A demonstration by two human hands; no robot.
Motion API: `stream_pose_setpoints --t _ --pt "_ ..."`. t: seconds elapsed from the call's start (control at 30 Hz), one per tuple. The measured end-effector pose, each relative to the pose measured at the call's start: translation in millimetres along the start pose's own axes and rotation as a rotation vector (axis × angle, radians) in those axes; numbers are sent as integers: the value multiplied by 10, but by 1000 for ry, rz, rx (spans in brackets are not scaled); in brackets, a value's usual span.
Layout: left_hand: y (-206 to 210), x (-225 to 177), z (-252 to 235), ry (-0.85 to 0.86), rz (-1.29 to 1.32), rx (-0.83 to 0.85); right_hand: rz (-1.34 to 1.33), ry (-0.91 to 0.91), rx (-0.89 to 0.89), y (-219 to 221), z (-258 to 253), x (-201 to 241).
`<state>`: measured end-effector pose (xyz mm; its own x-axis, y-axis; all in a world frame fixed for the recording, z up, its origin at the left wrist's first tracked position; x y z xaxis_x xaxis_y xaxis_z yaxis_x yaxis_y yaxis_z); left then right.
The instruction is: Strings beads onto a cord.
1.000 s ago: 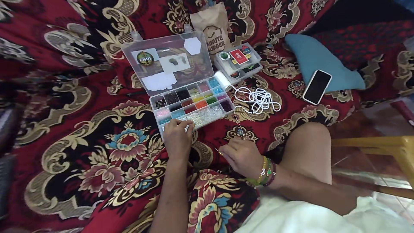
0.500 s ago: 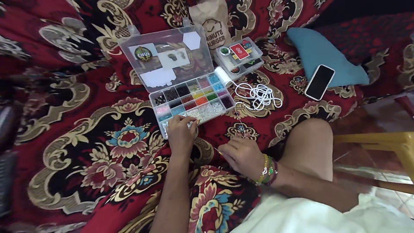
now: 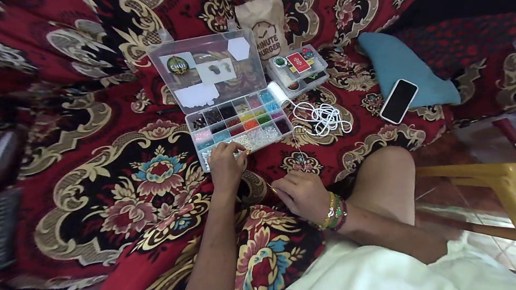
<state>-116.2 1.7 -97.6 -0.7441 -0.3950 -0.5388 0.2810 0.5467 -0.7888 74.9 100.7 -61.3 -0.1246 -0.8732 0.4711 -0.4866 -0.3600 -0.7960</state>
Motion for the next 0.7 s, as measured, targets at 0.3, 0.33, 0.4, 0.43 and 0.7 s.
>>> stream_pose_setpoints --t 0.3,0.33,0.4,0.43,0.7 --pt "22 8 3 30 16 -27 -35 38 25 -1 -1 -9" --pt "25 13 5 26 7 -32 -41 44 30 -4 -3 -10" --pt "15 12 4 2 -13 -31 -51 50 34 -5 -6 -10" --pt "11 11 4 -10 -17 -32 -57 51 35 -3 -5 -11" --pt "-54 -29 -6 -36 54 -151 -78 67 43 6 -9 -9"
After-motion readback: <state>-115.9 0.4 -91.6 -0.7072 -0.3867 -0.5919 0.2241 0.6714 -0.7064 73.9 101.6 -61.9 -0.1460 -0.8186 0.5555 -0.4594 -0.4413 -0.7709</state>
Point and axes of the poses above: each hand's wrist, its own z-axis away from the middle knuckle, its own y-axis out of the palm, x = y × z, the point moved 2 cm from there along -z, towards the middle knuckle, and after that the axes turned 13 degrees about y, right-handed, at the moved point
